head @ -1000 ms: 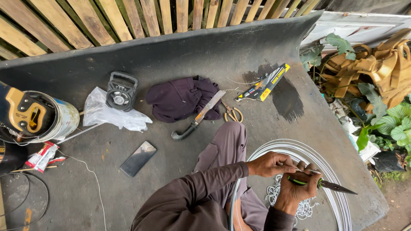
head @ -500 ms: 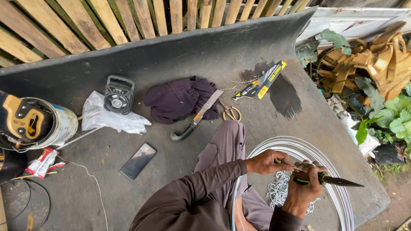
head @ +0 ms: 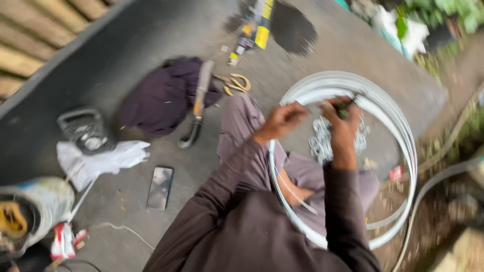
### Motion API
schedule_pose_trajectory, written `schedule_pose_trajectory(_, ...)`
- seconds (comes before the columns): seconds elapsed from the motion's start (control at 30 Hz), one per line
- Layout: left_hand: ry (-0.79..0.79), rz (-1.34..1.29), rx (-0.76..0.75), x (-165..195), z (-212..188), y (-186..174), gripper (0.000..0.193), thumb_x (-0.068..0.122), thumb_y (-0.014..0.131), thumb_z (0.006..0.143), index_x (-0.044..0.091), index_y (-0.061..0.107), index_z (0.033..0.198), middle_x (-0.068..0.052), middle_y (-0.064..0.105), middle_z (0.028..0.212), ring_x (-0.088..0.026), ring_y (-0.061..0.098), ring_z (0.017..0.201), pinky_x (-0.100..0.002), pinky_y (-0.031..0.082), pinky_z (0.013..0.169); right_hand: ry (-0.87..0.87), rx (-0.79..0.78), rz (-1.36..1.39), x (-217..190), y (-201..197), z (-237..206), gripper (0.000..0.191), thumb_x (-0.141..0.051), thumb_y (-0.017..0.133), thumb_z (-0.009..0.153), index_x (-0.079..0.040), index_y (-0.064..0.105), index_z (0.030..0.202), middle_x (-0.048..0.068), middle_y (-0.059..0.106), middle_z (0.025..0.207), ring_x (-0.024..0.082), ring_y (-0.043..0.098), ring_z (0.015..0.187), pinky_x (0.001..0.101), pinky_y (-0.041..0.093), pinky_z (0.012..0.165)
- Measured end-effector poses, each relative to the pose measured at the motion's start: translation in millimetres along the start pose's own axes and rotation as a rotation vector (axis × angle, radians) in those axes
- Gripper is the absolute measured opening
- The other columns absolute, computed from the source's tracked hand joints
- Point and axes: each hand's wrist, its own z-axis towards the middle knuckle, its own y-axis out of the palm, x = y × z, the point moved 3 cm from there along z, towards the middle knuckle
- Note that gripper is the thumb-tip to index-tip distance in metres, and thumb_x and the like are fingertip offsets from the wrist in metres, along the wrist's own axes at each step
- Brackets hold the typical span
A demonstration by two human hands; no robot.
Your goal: The person sits cross-legged on a mat and uses pliers to bend a long metal wire into small loops. They repeatedly cut short lengths from the wire coil, bend each piece into a loop, and place the finished loops into a growing pile on the mat.
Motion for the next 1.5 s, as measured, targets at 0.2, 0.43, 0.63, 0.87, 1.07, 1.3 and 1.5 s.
schedule_pose_trajectory(0.2, 0.122, 0.107, -0.21, 61.6, -11.9, -36.7, 0.076, 0.056, 0.051, 0.104, 0.006, 0.032, 0.158, -0.007, 0.058, 0.135, -0.012, 0.061, 0.088, -0.026, 0.049, 0.075, -0.119, -0.26, -0.214, -29.4, 39.9, -13.5, 0.025, -0.01, 0.07, 0.1, 0.001, 0.068, 0.123, 0.004, 0.077, 0.101, 0.007, 0.067, 0.094, 0.0254, 0.054, 0.083)
schedule_pose_trajectory(0.43, 0.035, 0.211, -0.134, 75.9, -3.1, -65.3, 0.061, 0.054, 0.034, 0.115, 0.004, 0.053, 0.144, -0.012, 0.069, 0.114, -0.017, 0.073, 0.086, -0.03, 0.059, 0.082, -0.264, -0.273, -0.763, -24.0, 37.9, -19.4, 0.028, -0.026, 0.068, 0.104, 0.002, 0.066, 0.109, 0.015, 0.073, 0.093, 0.032, 0.069, 0.088, 0.0421, 0.053, 0.074)
schedule_pose_trajectory(0.63, 0.134, 0.431, -0.052, 77.2, -4.8, -82.6, 0.049, 0.038, 0.034, 0.118, 0.0, 0.06, 0.134, -0.012, 0.075, 0.112, -0.021, 0.075, 0.106, -0.033, 0.059, 0.093, -0.358, -0.286, -1.207, 16.4, 20.2, -30.0, 0.023, -0.02, 0.065, 0.099, 0.001, 0.06, 0.107, 0.018, 0.064, 0.094, 0.04, 0.064, 0.085, 0.0491, 0.051, 0.074)
schedule_pose_trajectory(0.87, 0.144, 0.443, -0.09, 88.9, -5.6, -70.9, 0.049, 0.037, 0.033, 0.118, 0.0, 0.059, 0.135, -0.013, 0.075, 0.115, -0.019, 0.072, 0.105, -0.031, 0.057, 0.092, -0.667, -0.225, -1.394, 21.3, 42.7, -31.2, 0.031, -0.013, 0.059, 0.094, 0.005, 0.06, 0.119, 0.022, 0.062, 0.113, 0.048, 0.057, 0.116, 0.0455, 0.044, 0.105)
schedule_pose_trajectory(1.07, 0.19, 0.513, -0.096, 101.8, -9.9, -68.9, 0.046, 0.034, 0.034, 0.118, -0.001, 0.059, 0.134, -0.014, 0.076, 0.119, -0.019, 0.073, 0.107, -0.032, 0.058, 0.09, -0.727, -0.271, -1.366, 7.7, 70.4, -34.3, 0.033, -0.014, 0.061, 0.094, 0.003, 0.06, 0.122, 0.021, 0.062, 0.114, 0.047, 0.058, 0.117, 0.044, 0.049, 0.101)
schedule_pose_trajectory(1.3, 0.172, 0.53, -0.104, 108.3, -14.4, -73.9, 0.046, 0.034, 0.035, 0.117, -0.001, 0.06, 0.136, -0.013, 0.076, 0.12, -0.02, 0.073, 0.109, -0.032, 0.057, 0.092, -0.773, -0.266, -1.359, -1.1, 96.9, -36.1, 0.037, -0.016, 0.064, 0.093, 0.004, 0.062, 0.124, 0.018, 0.059, 0.109, 0.044, 0.057, 0.117, 0.0427, 0.055, 0.099)
schedule_pose_trajectory(1.5, 0.165, 0.507, -0.105, 108.5, -16.6, -79.1, 0.047, 0.035, 0.035, 0.117, -0.001, 0.059, 0.136, -0.012, 0.076, 0.121, -0.019, 0.073, 0.11, -0.032, 0.057, 0.091, -0.758, -0.279, -1.371, -3.3, 104.2, -36.9, 0.035, -0.016, 0.064, 0.093, 0.003, 0.062, 0.122, 0.017, 0.06, 0.111, 0.044, 0.057, 0.12, 0.04, 0.057, 0.088)
